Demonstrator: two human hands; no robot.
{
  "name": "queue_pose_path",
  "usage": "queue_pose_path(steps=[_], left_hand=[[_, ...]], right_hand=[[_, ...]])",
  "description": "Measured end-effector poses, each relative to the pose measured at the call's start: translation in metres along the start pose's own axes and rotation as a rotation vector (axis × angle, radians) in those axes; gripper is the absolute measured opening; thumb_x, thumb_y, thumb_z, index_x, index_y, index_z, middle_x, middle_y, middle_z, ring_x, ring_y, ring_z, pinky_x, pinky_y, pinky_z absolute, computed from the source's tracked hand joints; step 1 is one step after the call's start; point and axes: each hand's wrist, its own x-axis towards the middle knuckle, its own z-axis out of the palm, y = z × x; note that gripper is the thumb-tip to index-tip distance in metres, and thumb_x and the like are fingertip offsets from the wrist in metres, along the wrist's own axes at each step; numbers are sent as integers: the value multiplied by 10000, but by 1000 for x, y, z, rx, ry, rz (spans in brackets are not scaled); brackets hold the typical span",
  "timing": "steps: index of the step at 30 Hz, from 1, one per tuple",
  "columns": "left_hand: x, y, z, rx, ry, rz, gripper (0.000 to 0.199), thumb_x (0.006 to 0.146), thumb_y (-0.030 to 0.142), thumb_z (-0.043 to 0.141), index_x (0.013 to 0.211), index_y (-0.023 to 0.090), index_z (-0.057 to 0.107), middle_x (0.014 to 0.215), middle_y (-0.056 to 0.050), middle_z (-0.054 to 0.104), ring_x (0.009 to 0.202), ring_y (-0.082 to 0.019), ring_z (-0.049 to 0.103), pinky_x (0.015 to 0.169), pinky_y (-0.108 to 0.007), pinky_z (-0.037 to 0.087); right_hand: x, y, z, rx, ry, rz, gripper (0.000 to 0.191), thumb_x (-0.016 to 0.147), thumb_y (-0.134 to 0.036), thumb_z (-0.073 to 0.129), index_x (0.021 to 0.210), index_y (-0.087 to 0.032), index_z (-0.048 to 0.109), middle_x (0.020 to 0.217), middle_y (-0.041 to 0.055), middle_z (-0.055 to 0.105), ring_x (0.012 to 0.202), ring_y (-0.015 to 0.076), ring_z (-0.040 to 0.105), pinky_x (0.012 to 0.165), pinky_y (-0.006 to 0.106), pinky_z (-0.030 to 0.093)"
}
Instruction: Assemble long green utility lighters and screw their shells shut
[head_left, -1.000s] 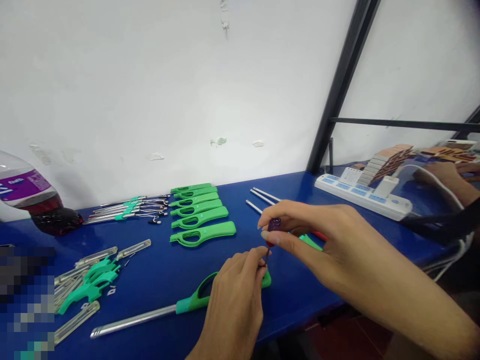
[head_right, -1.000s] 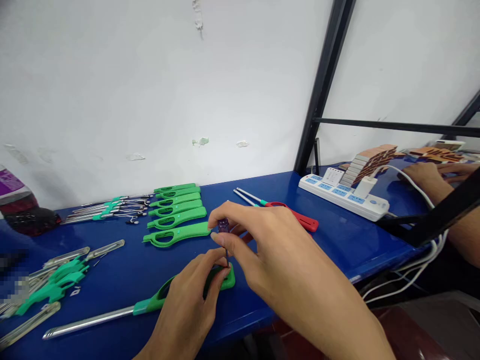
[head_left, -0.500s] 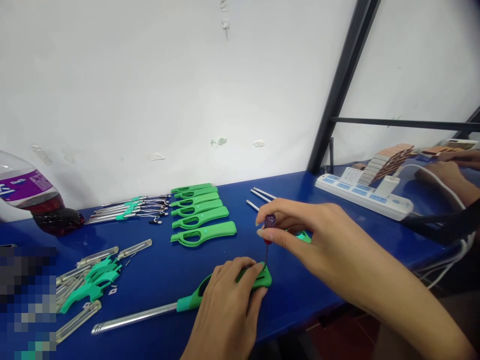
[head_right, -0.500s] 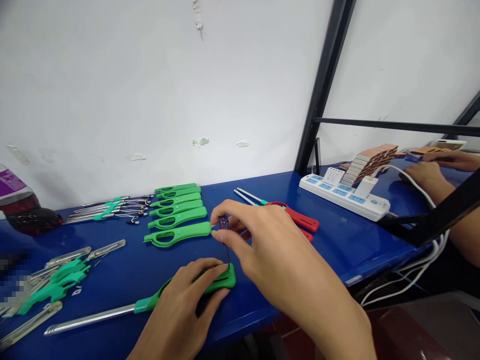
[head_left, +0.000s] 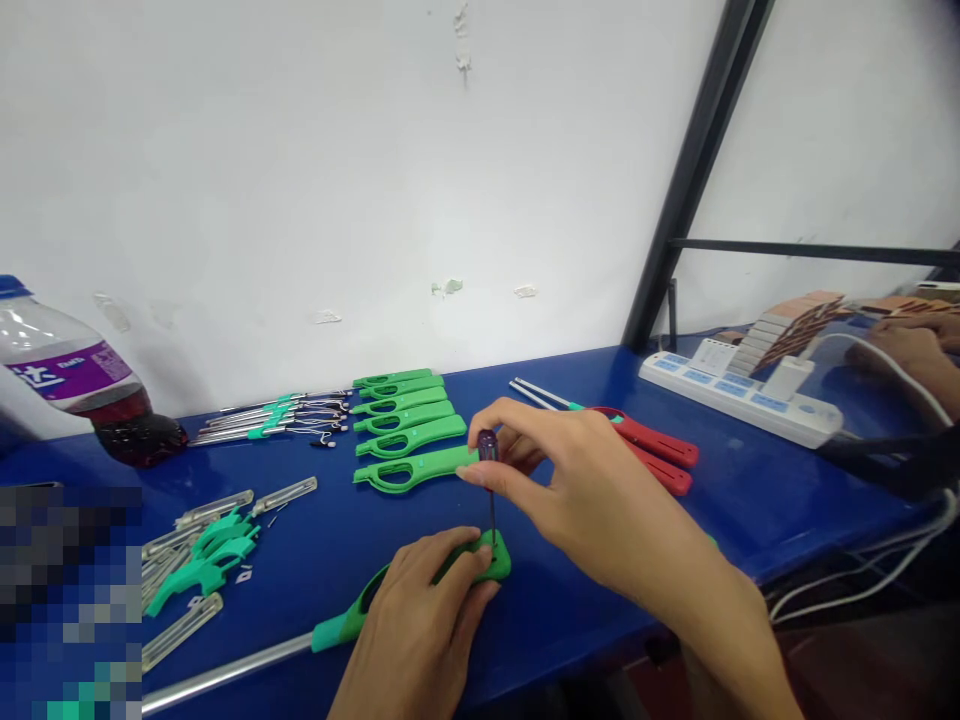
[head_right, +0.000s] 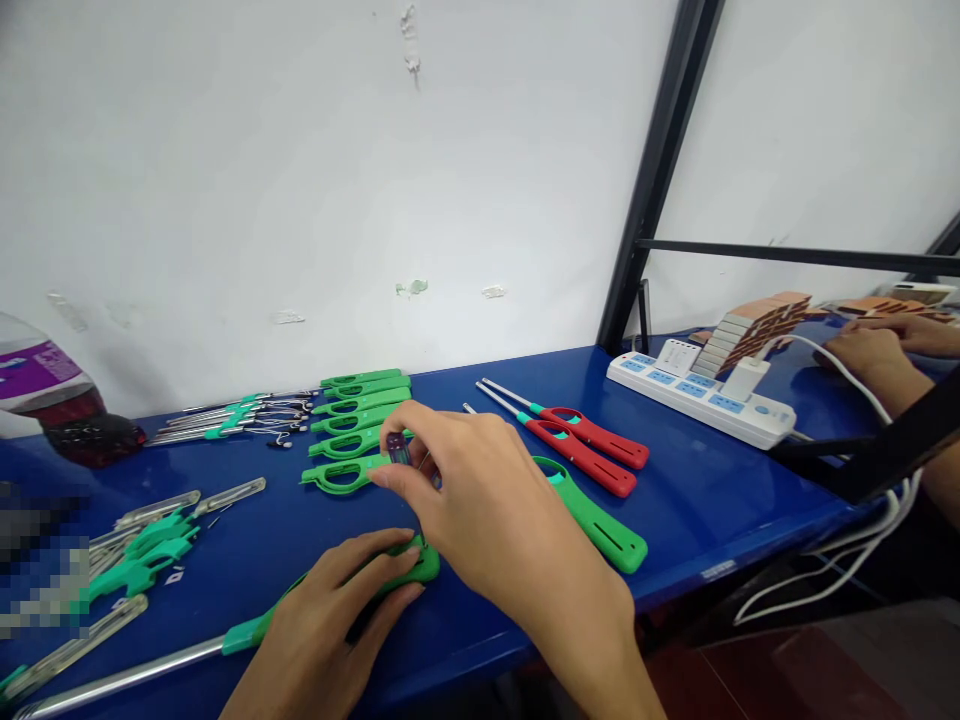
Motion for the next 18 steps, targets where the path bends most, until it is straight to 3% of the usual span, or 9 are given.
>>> queue_pose_path(steps=[12, 18], left_hand=[[-7, -13, -21, 126, 144, 90, 325, 1179, 319, 437, 1127, 240, 748, 1117, -65, 834, 915, -225, 841, 772, -338, 724], [-12, -15, -29, 165, 43, 78, 318, 1164, 248, 447, 1195, 219, 762, 1196, -89, 820, 1025, -251, 831, 855, -369, 721]], right_hand=[[7, -8, 17, 117, -55, 7, 159, 1016, -312, 769, 949, -284, 628, 770, -91, 717, 720, 130, 684, 649, 258, 441], [6, -11, 22, 127, -77, -15, 148, 1030, -283, 749, 955, -274, 621, 749, -91, 717, 702, 125, 694, 630, 254, 432]])
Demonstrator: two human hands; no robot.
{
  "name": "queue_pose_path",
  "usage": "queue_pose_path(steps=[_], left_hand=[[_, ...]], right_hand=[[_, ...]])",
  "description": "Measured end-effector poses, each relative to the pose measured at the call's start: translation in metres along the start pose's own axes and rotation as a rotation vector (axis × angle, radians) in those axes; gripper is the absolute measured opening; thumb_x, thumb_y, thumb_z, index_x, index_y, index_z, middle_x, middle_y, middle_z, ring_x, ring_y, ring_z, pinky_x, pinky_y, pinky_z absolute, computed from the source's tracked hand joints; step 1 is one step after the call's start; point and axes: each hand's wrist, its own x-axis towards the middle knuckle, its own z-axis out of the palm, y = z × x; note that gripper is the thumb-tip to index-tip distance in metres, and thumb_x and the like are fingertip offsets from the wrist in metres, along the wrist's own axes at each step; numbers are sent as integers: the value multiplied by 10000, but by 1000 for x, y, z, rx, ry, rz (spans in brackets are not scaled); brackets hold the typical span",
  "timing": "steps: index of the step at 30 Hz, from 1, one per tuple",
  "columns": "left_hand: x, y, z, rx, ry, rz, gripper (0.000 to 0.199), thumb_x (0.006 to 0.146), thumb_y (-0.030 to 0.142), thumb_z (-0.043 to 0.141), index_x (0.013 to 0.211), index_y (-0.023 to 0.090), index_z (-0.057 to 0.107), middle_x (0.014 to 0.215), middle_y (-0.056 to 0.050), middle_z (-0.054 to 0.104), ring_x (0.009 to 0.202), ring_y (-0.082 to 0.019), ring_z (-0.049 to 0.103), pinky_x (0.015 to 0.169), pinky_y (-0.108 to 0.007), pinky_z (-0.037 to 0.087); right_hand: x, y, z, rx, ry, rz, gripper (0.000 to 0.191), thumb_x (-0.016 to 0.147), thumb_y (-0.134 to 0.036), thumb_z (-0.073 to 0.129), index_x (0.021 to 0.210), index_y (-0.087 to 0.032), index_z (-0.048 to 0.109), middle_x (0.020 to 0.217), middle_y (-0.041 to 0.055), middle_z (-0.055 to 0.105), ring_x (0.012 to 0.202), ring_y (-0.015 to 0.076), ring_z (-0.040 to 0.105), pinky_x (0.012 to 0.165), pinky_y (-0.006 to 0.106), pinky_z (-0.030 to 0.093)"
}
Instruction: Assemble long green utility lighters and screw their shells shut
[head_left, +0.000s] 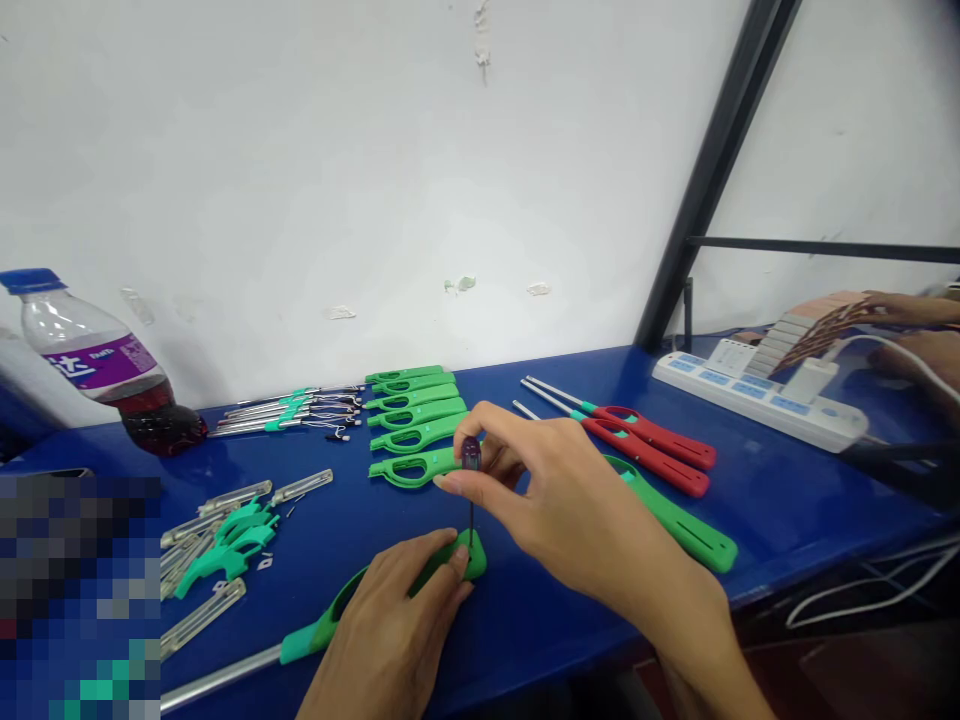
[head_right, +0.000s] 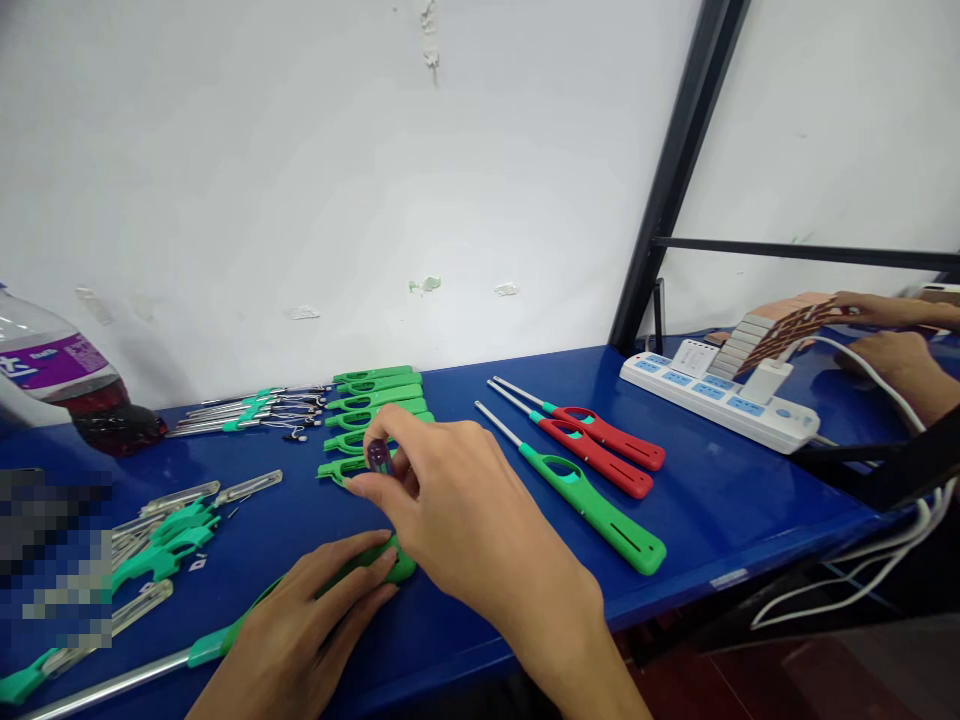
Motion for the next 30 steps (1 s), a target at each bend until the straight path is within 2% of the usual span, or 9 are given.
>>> queue_pose_path(steps=[5, 11, 13, 16, 19, 22, 25, 27, 30], left_hand=[[-4, -3, -3, 47, -153, 51, 326, 1149, 194, 441, 1340, 184, 705, 1308, -124, 789, 1151, -290, 799, 918, -417, 710], [-3, -1, -5, 33, -140, 46, 305, 1141, 187, 461, 1349, 183, 684, 1305, -125, 786, 1147, -281, 792, 924, -410, 701], [-6, -1, -7, 16, -149, 25, 316, 1127, 172, 482, 1379, 202, 670, 1338, -121, 770, 1170, -272, 776, 952, -408, 686], [-13, -6, -11, 8, -166, 17, 411, 1085, 113, 502, 1448, 250, 637, 1380, -113, 746, 1199, -262, 754, 998, -424, 658], [-19, -10, -13, 28, -188, 37, 537, 1038, 63, 498, 1526, 269, 590, 1404, -127, 731, 1234, -278, 737, 1013, -450, 641], [-21, -11, -15, 32, -194, 28, 592, 1009, 49, 498, 1548, 276, 582, 1409, -131, 730, 1238, -291, 731, 988, -441, 639], [-19, -9, -17, 6, -190, 8, 624, 989, 29, 480, 1547, 286, 590, 1399, -118, 736, 1218, -279, 734, 959, -417, 640], [-17, -9, -18, -10, -197, -9, 643, 977, 13, 467, 1535, 303, 604, 1384, -102, 743, 1199, -270, 736, 951, -414, 638], [-16, -9, -18, -23, -202, -26, 649, 971, 8, 468, 1514, 327, 626, 1363, -86, 752, 1174, -267, 739, 940, -410, 636]], right_hand=[[0, -1, 1, -19, -1, -8, 147, 1039, -303, 740, 958, -282, 619, 739, -96, 710, 685, 122, 674, 616, 257, 409], [-1, -2, 2, -97, 12, -1, 181, 1022, -307, 756, 950, -277, 593, 737, -95, 691, 682, 134, 653, 614, 258, 394], [0, -1, 4, -150, 12, -21, 101, 1042, -301, 731, 1044, -288, 630, 772, -88, 707, 691, 143, 657, 628, 262, 409], [4, 2, 6, -214, -4, -108, 178, 1065, -315, 716, 1241, -316, 693, 975, -50, 796, 840, 172, 733, 746, 285, 487], [4, 5, 4, -187, -19, -166, 265, 1081, -392, 690, 1333, -321, 725, 1225, -13, 810, 1074, 204, 760, 943, 329, 542], [0, 5, -2, -71, -53, -211, 365, 1149, -281, 535, 1495, -275, 650, 1424, 18, 751, 1310, 189, 691, 1117, 332, 520], [-3, 4, -7, 69, -121, -215, 435, 1121, -122, 503, 1483, -300, 664, 1332, -23, 797, 1213, 131, 743, 1053, 259, 556], [-2, 4, -6, 94, -98, -186, 328, 1092, -167, 626, 1341, -339, 752, 1168, -58, 829, 1037, 121, 780, 945, 239, 580], [-1, 3, -1, -44, -7, -175, 121, 1020, -315, 781, 1125, -353, 826, 957, -52, 770, 860, 136, 731, 788, 257, 556]])
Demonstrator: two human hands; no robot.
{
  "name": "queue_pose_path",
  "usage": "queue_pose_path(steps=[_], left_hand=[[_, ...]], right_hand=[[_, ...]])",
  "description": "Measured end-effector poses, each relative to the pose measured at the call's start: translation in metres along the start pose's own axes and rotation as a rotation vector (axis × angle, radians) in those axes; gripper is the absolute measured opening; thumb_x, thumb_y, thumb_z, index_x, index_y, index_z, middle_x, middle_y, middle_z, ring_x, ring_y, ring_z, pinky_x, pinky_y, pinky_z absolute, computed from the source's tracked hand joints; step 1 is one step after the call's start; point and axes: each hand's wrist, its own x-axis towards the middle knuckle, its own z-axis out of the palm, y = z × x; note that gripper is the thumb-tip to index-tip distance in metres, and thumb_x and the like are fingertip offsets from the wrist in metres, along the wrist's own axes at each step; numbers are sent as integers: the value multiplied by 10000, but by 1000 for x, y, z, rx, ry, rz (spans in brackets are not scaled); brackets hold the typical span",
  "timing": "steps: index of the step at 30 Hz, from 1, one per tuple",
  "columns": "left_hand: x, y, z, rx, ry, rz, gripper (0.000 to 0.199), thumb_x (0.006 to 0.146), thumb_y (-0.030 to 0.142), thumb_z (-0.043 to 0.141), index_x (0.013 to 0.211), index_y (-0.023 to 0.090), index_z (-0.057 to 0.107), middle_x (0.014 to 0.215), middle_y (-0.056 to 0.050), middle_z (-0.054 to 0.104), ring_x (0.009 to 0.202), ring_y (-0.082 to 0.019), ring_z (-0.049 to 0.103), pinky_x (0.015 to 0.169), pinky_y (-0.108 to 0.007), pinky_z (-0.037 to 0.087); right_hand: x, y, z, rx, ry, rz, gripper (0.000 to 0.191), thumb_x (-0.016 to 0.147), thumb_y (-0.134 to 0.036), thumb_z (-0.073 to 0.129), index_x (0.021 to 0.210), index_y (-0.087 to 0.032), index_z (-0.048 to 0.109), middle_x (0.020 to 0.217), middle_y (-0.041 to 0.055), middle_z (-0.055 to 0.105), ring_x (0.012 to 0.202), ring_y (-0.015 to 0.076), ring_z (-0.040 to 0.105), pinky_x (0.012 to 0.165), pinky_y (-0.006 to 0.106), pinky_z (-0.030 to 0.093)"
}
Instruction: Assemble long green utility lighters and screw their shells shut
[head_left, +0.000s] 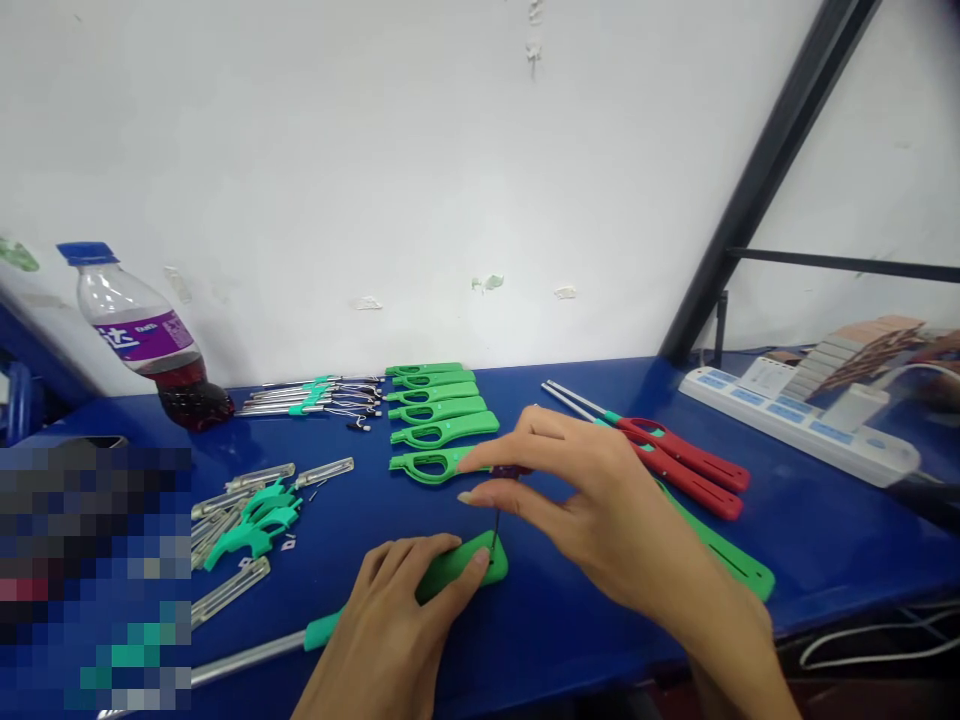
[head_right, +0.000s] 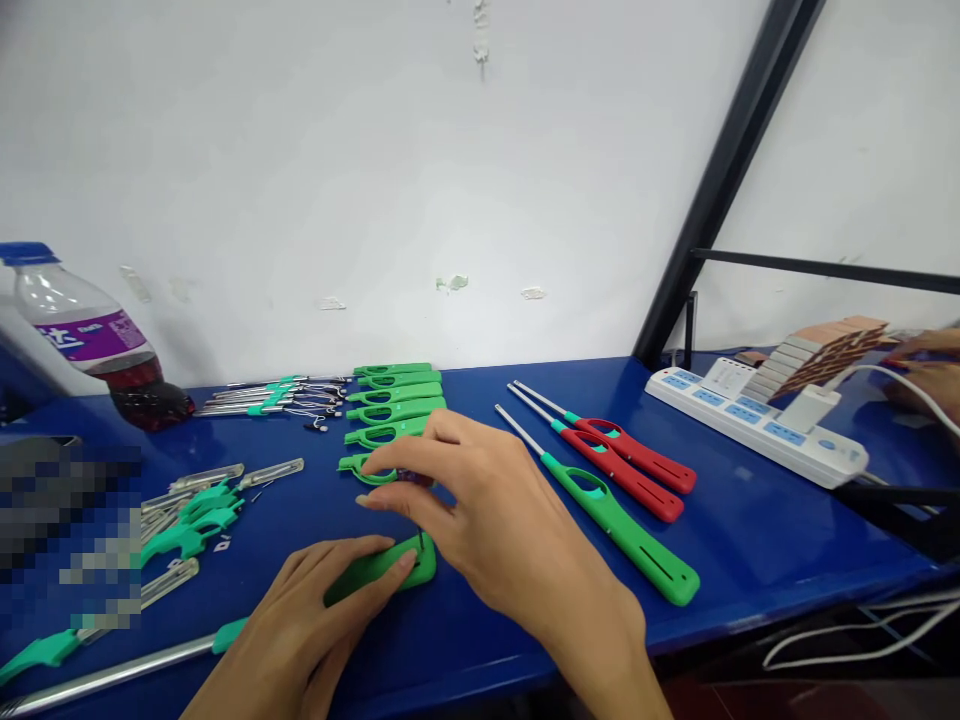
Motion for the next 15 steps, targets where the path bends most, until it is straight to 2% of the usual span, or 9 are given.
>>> queue_pose_path(steps=[1, 3, 5, 7, 9, 12, 14, 15], left_hand=[[0, 0, 0, -5, -3, -5, 645, 972, 11, 475, 1509, 331, 631, 1361, -84, 753, 1170, -267, 738, 940, -409, 635], [1, 0, 1, -18, -2, -8, 629, 976, 16, 482, 1498, 329, 641, 1357, -85, 753, 1160, -266, 739, 939, -410, 634], [2, 0, 2, -33, -3, -12, 609, 981, 16, 479, 1481, 317, 654, 1346, -91, 753, 1161, -265, 736, 943, -414, 634], [3, 1, 2, -46, -1, -11, 596, 986, 12, 472, 1469, 305, 662, 1331, -96, 754, 1162, -262, 733, 944, -414, 634], [3, 1, 1, -50, 1, -12, 594, 989, 9, 472, 1470, 301, 662, 1326, -94, 754, 1165, -259, 731, 946, -413, 634], [4, 1, 1, -52, 5, -11, 596, 987, 12, 482, 1466, 311, 672, 1318, -87, 760, 1150, -258, 736, 936, -407, 636], [5, 1, 1, -53, 12, -17, 588, 985, 15, 482, 1447, 314, 690, 1305, -86, 766, 1132, -259, 741, 925, -404, 637], [5, 1, 1, -54, 14, -19, 587, 984, 15, 480, 1440, 315, 695, 1299, -86, 768, 1122, -259, 744, 920, -404, 638]], right_hand=[[0, -1, 1, -50, 6, 5, 120, 1014, -350, 788, 1127, -359, 828, 935, -46, 743, 838, 141, 711, 761, 265, 541], [-2, -1, 1, -79, -14, 6, 231, 1063, -352, 720, 1285, -371, 781, 1063, -26, 750, 921, 152, 715, 819, 281, 546], [-3, -1, 0, -15, -73, -27, 370, 1125, -250, 592, 1467, -367, 670, 1267, -15, 750, 1090, 151, 718, 955, 287, 545], [-3, 0, -2, 51, -106, -47, 464, 1130, -142, 514, 1515, -378, 619, 1278, -38, 766, 1118, 127, 719, 988, 265, 536], [-2, 1, -2, 40, -77, -33, 420, 1114, -142, 565, 1430, -392, 683, 1133, -57, 792, 1013, 126, 732, 919, 256, 544], [2, 3, 2, -114, 5, 17, 183, 1079, -275, 687, 1206, -352, 795, 989, -19, 747, 855, 158, 705, 796, 297, 532], [2, 3, 4, -185, 17, 29, 135, 1078, -344, 689, 1144, -322, 805, 991, 7, 725, 813, 169, 693, 754, 313, 528], [0, 3, 4, -191, 7, 28, 162, 1088, -361, 669, 1186, -315, 790, 1046, 20, 735, 853, 179, 709, 782, 323, 543]])
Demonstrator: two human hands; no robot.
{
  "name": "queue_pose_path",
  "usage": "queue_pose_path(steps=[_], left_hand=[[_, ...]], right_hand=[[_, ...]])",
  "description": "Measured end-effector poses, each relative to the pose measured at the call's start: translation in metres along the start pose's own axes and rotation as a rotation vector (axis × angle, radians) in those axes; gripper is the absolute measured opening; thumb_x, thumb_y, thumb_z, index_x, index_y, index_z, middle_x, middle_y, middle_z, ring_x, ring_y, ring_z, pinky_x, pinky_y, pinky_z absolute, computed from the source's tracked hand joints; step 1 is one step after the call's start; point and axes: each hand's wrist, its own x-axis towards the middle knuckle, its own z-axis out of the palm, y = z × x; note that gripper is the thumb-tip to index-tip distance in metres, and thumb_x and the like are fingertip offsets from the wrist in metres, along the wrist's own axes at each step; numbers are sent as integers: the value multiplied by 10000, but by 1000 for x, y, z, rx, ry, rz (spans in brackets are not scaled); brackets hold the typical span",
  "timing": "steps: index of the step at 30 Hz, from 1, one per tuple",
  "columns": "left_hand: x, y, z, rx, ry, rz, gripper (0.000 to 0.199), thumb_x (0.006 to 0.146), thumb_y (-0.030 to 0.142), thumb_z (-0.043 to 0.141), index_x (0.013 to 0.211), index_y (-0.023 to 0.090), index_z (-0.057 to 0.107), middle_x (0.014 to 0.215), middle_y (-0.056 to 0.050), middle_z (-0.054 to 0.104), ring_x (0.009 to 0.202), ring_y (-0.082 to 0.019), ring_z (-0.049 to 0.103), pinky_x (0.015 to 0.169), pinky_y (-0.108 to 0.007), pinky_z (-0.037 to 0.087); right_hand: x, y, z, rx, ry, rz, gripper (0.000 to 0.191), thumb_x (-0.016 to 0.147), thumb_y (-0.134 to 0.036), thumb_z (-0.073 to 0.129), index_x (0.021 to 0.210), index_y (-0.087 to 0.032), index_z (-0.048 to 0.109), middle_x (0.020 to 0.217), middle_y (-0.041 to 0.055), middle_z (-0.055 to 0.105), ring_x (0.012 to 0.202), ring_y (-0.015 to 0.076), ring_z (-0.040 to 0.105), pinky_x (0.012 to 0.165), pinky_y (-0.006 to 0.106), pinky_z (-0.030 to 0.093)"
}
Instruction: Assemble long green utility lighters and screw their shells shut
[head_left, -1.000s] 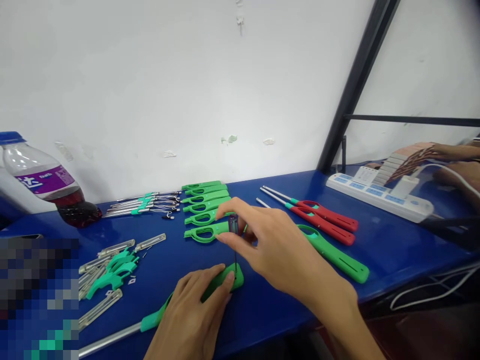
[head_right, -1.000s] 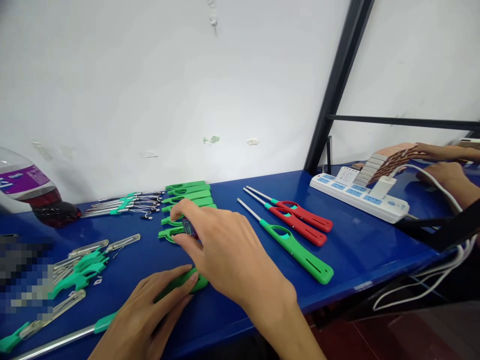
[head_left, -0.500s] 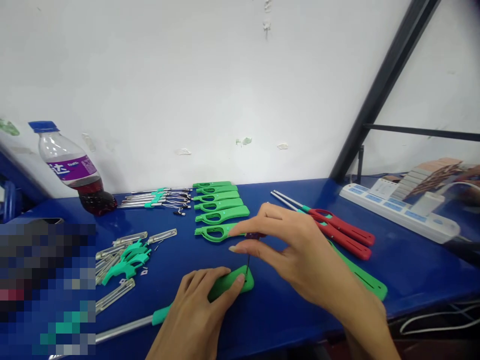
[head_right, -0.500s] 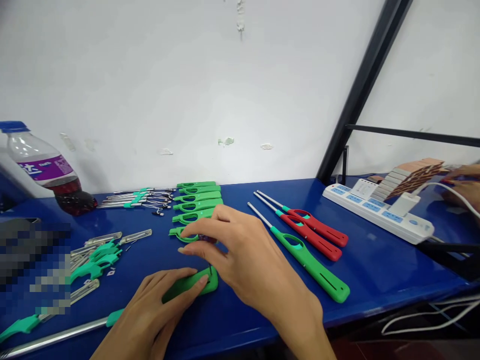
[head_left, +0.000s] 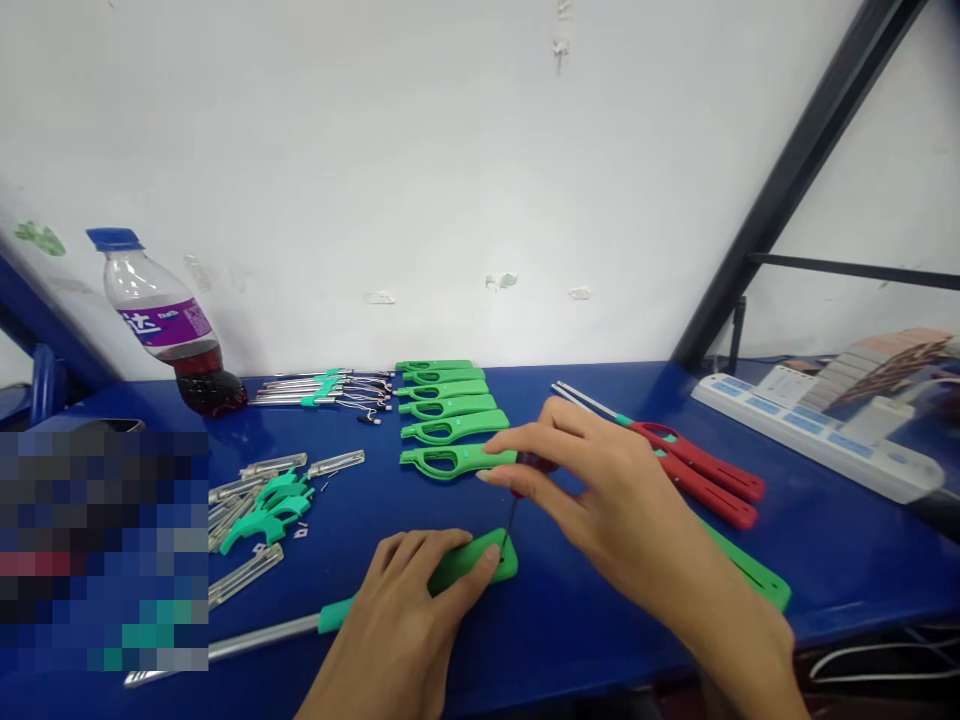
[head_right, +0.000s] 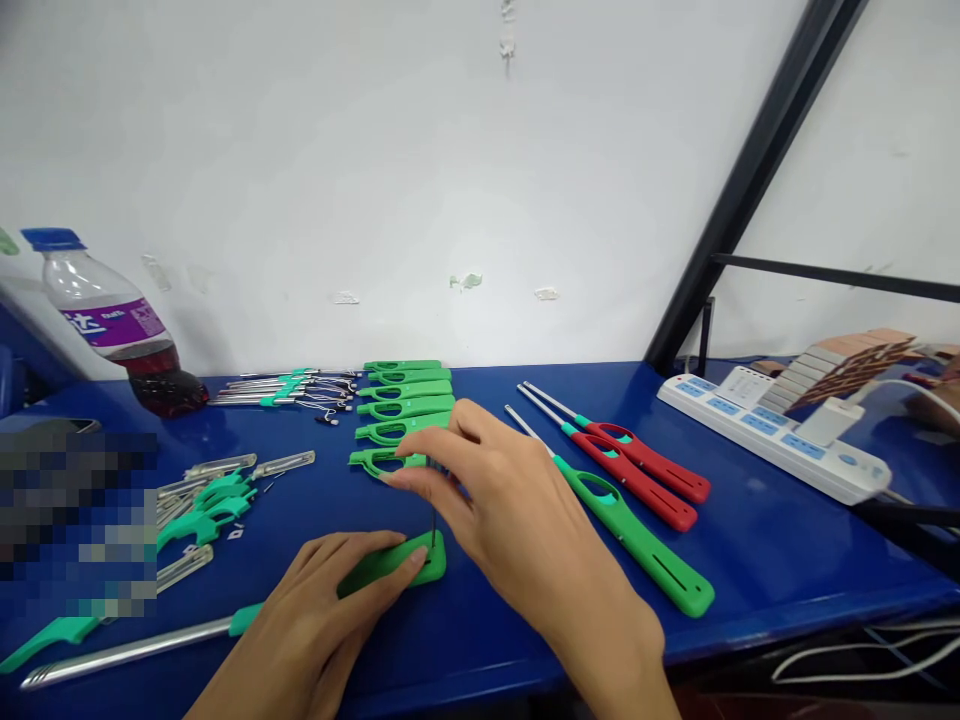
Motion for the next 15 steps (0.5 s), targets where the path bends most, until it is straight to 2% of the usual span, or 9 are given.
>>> queue_pose_path(steps=[3, 5, 8, 11, 13, 15], left_hand=[[-1, 0, -1, -8, 0, -4, 581, 988, 19, 478, 1443, 311, 692, 1305, -91, 765, 1122, -261, 741, 919, -411, 638], [-2, 1, -1, -14, -6, -3, 580, 995, 27, 481, 1461, 311, 676, 1316, -93, 760, 1135, -265, 736, 921, -417, 637], [-2, 1, 0, -20, -13, -11, 568, 1003, 27, 474, 1456, 306, 673, 1322, -94, 755, 1145, -265, 730, 926, -419, 633], [0, 3, 0, -28, -5, -10, 560, 1001, 22, 470, 1442, 300, 675, 1312, -95, 753, 1141, -262, 729, 926, -418, 629], [0, 3, -1, -26, -6, -10, 564, 1001, 19, 466, 1444, 302, 669, 1311, -94, 752, 1133, -261, 729, 923, -419, 627], [1, 3, -1, -24, -12, -12, 563, 1006, 14, 460, 1444, 301, 664, 1316, -93, 749, 1140, -259, 726, 926, -417, 623]], right_hand=[[-9, 2, -5, 81, -56, -46, 337, 1133, -275, 550, 1444, -348, 657, 1345, 22, 740, 1186, 201, 725, 1017, 346, 557], [-14, 3, -10, 135, -89, -28, 425, 1134, -202, 500, 1491, -399, 617, 1395, -33, 748, 1269, 172, 710, 1073, 323, 546], [-14, 3, -14, 130, -56, 61, 312, 1109, -231, 583, 1317, -400, 740, 1216, -73, 826, 1089, 164, 782, 959, 297, 584], [-6, 1, -9, -14, 40, 60, 156, 1064, -297, 688, 1142, -341, 816, 1004, -35, 835, 881, 199, 778, 834, 342, 583], [-3, 0, -4, -132, 84, 51, 146, 1057, -354, 705, 1126, -313, 826, 935, -5, 812, 814, 226, 753, 785, 378, 567], [-4, -1, -3, -182, 85, 48, 219, 1077, -405, 666, 1214, -303, 803, 1007, 19, 818, 863, 253, 759, 802, 405, 562]])
